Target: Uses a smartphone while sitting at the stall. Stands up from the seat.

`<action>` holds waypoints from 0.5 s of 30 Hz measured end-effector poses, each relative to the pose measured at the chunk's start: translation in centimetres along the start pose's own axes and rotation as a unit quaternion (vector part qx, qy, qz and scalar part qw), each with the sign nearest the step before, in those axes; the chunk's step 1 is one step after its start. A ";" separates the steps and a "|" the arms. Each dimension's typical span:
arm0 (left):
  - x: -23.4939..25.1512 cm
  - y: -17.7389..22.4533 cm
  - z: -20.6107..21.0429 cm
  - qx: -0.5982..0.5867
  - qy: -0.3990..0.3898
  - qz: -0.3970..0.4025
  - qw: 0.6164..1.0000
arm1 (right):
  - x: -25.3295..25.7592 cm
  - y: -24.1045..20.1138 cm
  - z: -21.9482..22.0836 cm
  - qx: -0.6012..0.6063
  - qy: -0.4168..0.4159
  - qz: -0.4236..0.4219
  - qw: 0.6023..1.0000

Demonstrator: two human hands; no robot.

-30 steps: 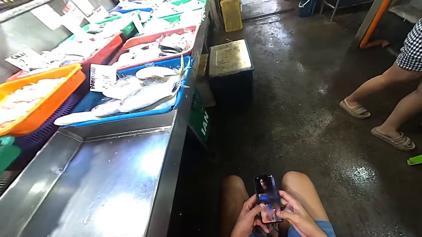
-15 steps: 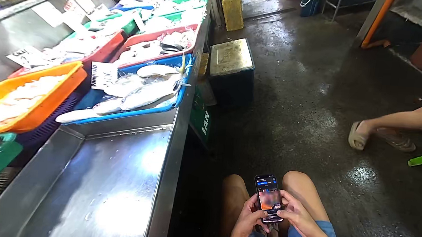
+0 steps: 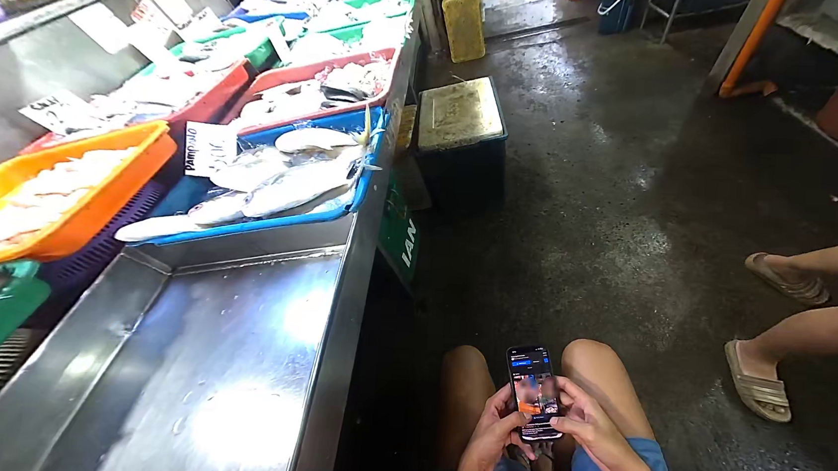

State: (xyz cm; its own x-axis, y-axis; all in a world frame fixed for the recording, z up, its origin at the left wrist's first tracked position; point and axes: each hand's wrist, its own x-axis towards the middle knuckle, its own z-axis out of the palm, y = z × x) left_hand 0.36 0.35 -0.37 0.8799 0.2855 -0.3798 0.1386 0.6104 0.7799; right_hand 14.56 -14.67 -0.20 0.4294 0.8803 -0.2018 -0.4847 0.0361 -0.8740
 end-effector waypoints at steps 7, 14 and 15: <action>0.0 0.0 -0.1 -0.011 0.003 0.000 1.000 | 0.0 0.1 -0.1 0.002 0.001 -0.001 1.000; 0.1 -0.2 -0.3 -0.021 -0.004 0.006 1.000 | 0.1 0.3 -0.2 -0.009 -0.003 -0.011 1.000; 0.0 -0.3 -0.3 -0.021 -0.003 0.007 1.000 | 0.1 0.2 -0.2 -0.012 -0.005 -0.013 1.000</action>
State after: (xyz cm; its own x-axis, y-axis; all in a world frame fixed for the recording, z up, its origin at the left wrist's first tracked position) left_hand 0.24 0.41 -0.74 0.8848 0.2894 -0.3651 0.1071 0.6364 0.7639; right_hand 14.62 -14.70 -0.49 0.4330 0.8842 -0.1752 -0.4559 0.0472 -0.8888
